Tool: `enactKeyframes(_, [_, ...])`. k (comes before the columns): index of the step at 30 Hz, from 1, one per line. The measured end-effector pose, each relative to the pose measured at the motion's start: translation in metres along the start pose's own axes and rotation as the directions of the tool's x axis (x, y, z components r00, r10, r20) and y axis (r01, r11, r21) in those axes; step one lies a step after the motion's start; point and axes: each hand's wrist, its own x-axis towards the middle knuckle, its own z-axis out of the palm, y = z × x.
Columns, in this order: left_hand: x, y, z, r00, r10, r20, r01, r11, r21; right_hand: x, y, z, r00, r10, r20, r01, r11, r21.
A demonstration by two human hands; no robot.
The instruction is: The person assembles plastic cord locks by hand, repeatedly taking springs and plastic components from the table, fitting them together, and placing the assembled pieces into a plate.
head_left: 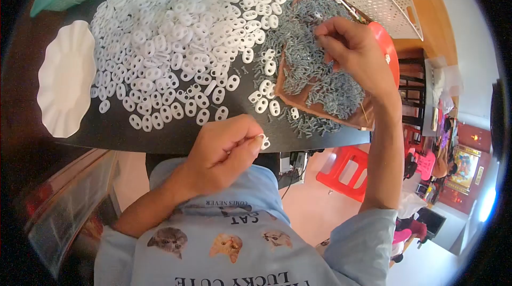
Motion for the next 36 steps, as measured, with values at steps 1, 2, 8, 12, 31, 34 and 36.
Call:
enactKeyframes(1, [0.0,0.001,0.0,1.0,-0.005,-0.006,0.005,1.0,-0.001,-0.007,-0.009,0.002,0.993,0.119,0.018,-0.12,0.981,0.153])
enactKeyframes(2, [0.0,0.003,-0.001,0.999,-0.046,0.004,0.046,0.999,0.014,-0.014,-0.017,0.003,0.993,0.117,0.027,-0.12,0.981,0.156])
enactKeyframes(8, [0.002,0.015,-0.003,0.985,-0.172,-0.003,0.172,0.985,-0.001,-0.059,-0.048,0.038,0.988,0.113,0.106,-0.139,0.95,0.28])
enactKeyframes(12, [-0.001,0.01,-0.003,0.99,-0.143,-0.004,0.143,0.988,-0.061,-0.075,-0.059,0.052,0.986,0.023,0.168,-0.089,0.913,0.397])
enactKeyframes(31, [-0.006,0.0,-0.003,1.0,-0.003,-0.02,0.0,0.991,-0.133,-0.087,-0.068,0.07,0.996,-0.057,0.062,0.034,0.943,0.331])
enactKeyframes(34, [-0.007,0.003,-0.006,0.997,-0.076,0.004,0.076,0.988,-0.132,-0.087,-0.07,0.072,0.997,-0.036,0.069,0.012,0.945,0.327])
enactKeyframes(36, [-0.007,0.003,-0.007,0.997,-0.068,0.032,0.072,0.991,-0.115,-0.088,-0.071,0.072,0.997,0.007,0.07,-0.028,0.953,0.303])
